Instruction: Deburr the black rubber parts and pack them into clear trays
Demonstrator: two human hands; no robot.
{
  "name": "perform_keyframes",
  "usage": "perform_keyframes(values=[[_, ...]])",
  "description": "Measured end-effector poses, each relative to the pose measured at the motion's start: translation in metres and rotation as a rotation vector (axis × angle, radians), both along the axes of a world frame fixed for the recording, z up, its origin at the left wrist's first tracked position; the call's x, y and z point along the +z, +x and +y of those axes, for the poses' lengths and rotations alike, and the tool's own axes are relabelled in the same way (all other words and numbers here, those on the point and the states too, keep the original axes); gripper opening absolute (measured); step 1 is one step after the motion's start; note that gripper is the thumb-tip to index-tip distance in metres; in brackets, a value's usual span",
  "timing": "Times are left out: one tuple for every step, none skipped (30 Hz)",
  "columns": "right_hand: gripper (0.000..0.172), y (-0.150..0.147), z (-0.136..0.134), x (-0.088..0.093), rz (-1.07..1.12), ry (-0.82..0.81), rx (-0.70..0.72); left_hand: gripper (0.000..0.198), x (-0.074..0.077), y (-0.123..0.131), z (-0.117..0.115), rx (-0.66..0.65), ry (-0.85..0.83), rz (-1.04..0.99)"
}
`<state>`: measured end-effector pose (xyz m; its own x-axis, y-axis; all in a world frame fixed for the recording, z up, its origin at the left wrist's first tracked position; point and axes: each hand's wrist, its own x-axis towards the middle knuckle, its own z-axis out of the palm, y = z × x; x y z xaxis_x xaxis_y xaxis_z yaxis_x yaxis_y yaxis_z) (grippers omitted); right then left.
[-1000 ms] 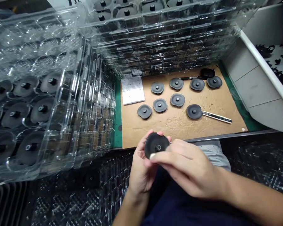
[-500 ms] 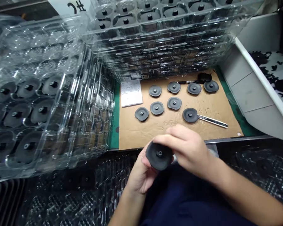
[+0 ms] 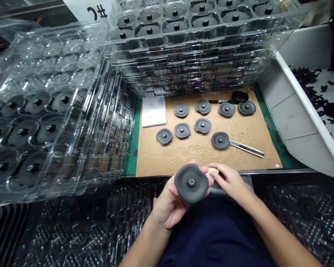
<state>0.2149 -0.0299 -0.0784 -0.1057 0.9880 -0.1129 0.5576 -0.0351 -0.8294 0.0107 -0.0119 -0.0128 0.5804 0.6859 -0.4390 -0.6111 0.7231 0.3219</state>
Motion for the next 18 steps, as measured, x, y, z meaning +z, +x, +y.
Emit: perform_keyframes(values=[[0.024,0.002,0.000,0.009,-0.001,0.012,-0.041,0.059,0.001,0.003,0.000,-0.007,0.004,0.003],[0.024,0.002,0.002,0.022,-0.006,0.047,-0.102,0.059,0.002,0.006,0.000,-0.011,0.011,0.008],[0.025,0.003,0.004,0.037,-0.010,0.117,-0.158,0.060,0.004,0.009,0.000,-0.016,0.018,0.015],[0.026,0.002,0.007,0.053,-0.010,0.216,-0.184,0.061,0.004,0.012,0.000,-0.021,0.023,0.026],[0.030,0.000,0.011,0.069,-0.007,0.335,-0.160,0.061,0.004,0.015,-0.001,-0.022,0.028,0.042],[0.032,-0.003,0.015,0.082,0.005,0.452,-0.075,0.061,0.004,0.017,-0.002,-0.018,0.027,0.065],[0.032,-0.007,0.019,0.092,0.020,0.539,0.034,0.058,0.003,0.019,-0.003,-0.011,0.026,0.089],[0.031,-0.010,0.022,0.099,0.033,0.579,0.147,0.054,0.001,0.021,-0.003,0.006,0.024,0.113],[0.029,-0.013,0.026,0.103,0.034,0.564,0.229,0.049,-0.001,0.022,-0.004,0.021,0.019,0.133],[0.026,-0.016,0.028,0.104,0.015,0.511,0.257,0.045,-0.003,0.023,-0.005,0.035,0.009,0.145],[0.025,-0.019,0.030,0.104,-0.022,0.448,0.245,0.042,-0.005,0.024,-0.006,0.048,-0.006,0.150],[0.023,-0.021,0.031,0.103,-0.068,0.400,0.220,0.039,-0.006,0.025,-0.007,0.059,-0.024,0.149],[0.022,-0.023,0.032,0.101,-0.101,0.385,0.211,0.034,-0.007,0.026,-0.008,0.071,-0.043,0.146],[0.023,-0.026,0.032,0.100,-0.097,0.415,0.219,0.028,-0.008,0.026,-0.008,0.084,-0.062,0.144],[0.024,-0.027,0.032,0.099,-0.059,0.472,0.240,0.023,-0.007,0.026,-0.008,0.093,-0.070,0.144],[0.025,-0.028,0.033,0.098,0.001,0.525,0.268,0.020,-0.007,0.026,-0.008,0.100,-0.066,0.151],[0.026,-0.028,0.035,0.098,0.058,0.547,0.281,0.021,-0.006,0.026,-0.008,0.102,-0.053,0.161],[0.027,-0.027,0.037,0.098,0.093,0.527,0.268,0.027,-0.004,0.025,-0.007,0.097,-0.038,0.172]])
